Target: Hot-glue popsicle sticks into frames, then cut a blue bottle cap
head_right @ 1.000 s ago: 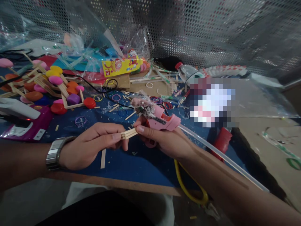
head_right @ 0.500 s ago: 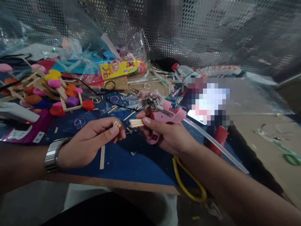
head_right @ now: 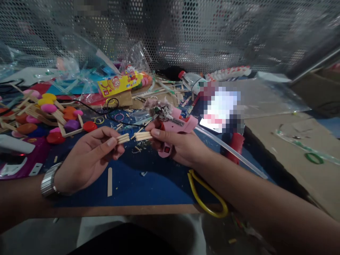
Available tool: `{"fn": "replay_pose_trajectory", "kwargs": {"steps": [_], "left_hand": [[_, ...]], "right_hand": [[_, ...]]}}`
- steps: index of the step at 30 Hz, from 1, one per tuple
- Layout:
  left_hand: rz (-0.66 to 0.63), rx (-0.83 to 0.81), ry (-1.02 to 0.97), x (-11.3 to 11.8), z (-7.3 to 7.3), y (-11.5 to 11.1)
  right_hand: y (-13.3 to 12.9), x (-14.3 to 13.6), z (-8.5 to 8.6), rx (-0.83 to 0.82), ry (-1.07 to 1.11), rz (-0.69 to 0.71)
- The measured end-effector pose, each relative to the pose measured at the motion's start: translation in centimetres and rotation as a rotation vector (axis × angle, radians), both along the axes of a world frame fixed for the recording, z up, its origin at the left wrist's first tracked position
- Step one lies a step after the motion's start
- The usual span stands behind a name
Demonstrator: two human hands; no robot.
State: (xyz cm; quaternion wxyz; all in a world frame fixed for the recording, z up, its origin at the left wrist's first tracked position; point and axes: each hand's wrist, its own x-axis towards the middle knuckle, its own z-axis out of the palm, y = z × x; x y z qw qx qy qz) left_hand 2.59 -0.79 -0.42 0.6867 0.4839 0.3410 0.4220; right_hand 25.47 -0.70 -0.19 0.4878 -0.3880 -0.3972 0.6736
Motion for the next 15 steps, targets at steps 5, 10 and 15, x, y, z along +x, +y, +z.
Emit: {"fn": "replay_pose_trajectory", "kwargs": {"steps": [5, 10, 15], "left_hand": [[-0.005, -0.029, -0.013, 0.18, 0.34, -0.32], [-0.022, -0.025, -0.056, 0.32, 0.06, -0.3], [-0.057, -0.001, -0.069, 0.2, -0.16, -0.25]], "right_hand": [[-0.15, -0.2, -0.09, 0.004, -0.005, 0.017], [-0.33, -0.39, -0.24, -0.026, -0.023, 0.046], [-0.25, -0.25, -0.5, -0.031, -0.045, 0.061]]}}
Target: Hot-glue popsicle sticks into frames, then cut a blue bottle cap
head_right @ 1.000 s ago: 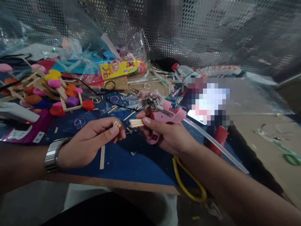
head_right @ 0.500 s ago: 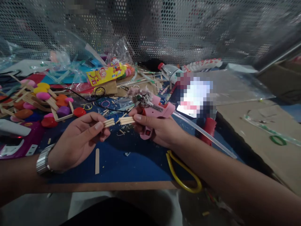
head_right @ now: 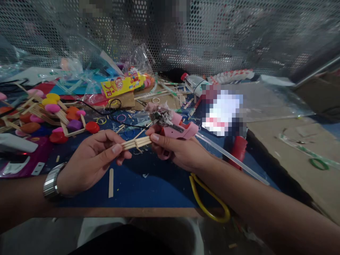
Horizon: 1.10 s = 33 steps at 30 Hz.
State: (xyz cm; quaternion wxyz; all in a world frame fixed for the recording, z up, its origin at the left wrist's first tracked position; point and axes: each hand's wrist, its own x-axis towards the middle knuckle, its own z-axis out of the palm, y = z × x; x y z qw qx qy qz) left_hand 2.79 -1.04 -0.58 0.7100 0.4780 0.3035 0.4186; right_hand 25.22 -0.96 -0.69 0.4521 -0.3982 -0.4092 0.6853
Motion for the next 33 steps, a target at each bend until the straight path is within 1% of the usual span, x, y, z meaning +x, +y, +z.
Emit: {"fn": "replay_pose_trajectory", "kwargs": {"steps": [8, 16, 25, 29, 33], "left_hand": [[-0.024, 0.034, 0.001, -0.07, -0.22, -0.21], [-0.028, 0.039, -0.026, -0.12, -0.33, -0.16], [-0.039, 0.085, 0.028, -0.18, -0.33, -0.24], [-0.031, 0.096, 0.048, -0.14, -0.13, -0.3], [-0.036, 0.092, 0.045, -0.11, -0.03, -0.31]], "right_hand": [[-0.17, 0.1, -0.09, 0.061, -0.003, -0.009], [-0.22, 0.12, -0.33, 0.05, -0.01, -0.008], [-0.3, 0.14, -0.33, 0.02, -0.05, -0.023], [-0.25, 0.1, -0.42, -0.008, -0.054, -0.013], [-0.28, 0.01, -0.34, 0.034, -0.103, 0.03]]}}
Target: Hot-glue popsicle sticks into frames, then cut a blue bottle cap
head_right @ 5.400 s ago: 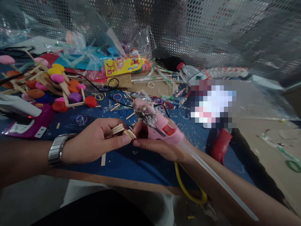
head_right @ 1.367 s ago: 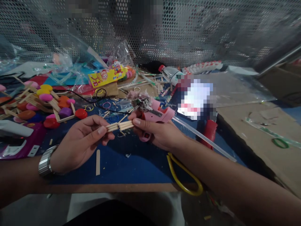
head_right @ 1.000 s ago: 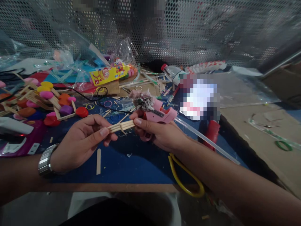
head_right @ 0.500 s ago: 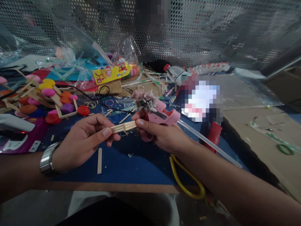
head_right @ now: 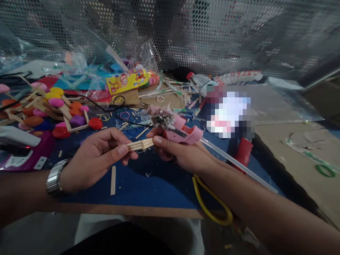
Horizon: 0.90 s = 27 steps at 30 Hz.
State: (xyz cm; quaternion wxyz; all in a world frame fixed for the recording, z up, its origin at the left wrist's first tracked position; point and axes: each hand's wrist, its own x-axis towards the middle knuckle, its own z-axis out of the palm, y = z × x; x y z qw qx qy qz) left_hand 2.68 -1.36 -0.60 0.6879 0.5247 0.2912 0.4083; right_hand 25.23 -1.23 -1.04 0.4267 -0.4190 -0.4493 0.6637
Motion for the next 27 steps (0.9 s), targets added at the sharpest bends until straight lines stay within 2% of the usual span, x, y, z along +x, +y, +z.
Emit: {"fn": "replay_pose_trajectory", "kwargs": {"steps": [4, 20, 27], "left_hand": [[-0.001, -0.025, -0.025, 0.04, -0.05, 0.07], [0.001, -0.032, -0.012, 0.07, -0.03, 0.13], [-0.017, -0.041, -0.005, 0.01, -0.03, 0.09]], "right_hand": [[-0.24, -0.08, 0.23, 0.041, -0.024, 0.037], [-0.13, 0.0, 0.49, 0.093, 0.109, -0.033], [0.05, -0.12, 0.46, 0.07, 0.142, 0.018]]}}
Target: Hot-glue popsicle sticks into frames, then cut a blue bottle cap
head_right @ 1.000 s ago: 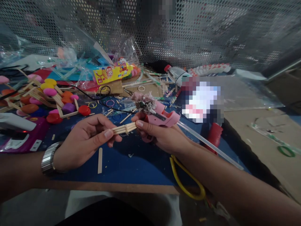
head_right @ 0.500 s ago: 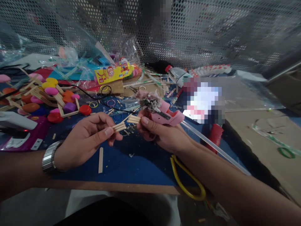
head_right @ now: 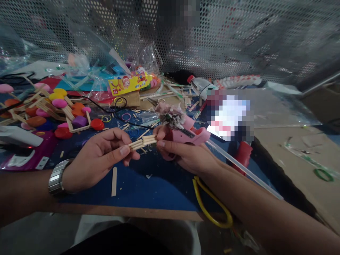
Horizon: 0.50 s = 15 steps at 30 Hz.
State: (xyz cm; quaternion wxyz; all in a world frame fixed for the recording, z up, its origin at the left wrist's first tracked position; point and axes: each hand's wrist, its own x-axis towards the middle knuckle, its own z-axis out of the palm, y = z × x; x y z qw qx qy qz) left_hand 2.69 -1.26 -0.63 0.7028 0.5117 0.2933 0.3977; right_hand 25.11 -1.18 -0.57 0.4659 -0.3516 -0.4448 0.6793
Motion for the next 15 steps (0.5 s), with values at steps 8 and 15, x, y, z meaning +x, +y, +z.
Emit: {"fn": "replay_pose_trajectory", "kwargs": {"steps": [8, 15], "left_hand": [[0.006, 0.014, 0.039, -0.03, 0.17, -0.06], [0.013, 0.024, 0.049, 0.03, 0.25, -0.04]], "right_hand": [[-0.09, 0.14, 0.13, -0.025, -0.014, 0.063], [-0.06, 0.33, 0.11, -0.038, 0.01, 0.103]]}}
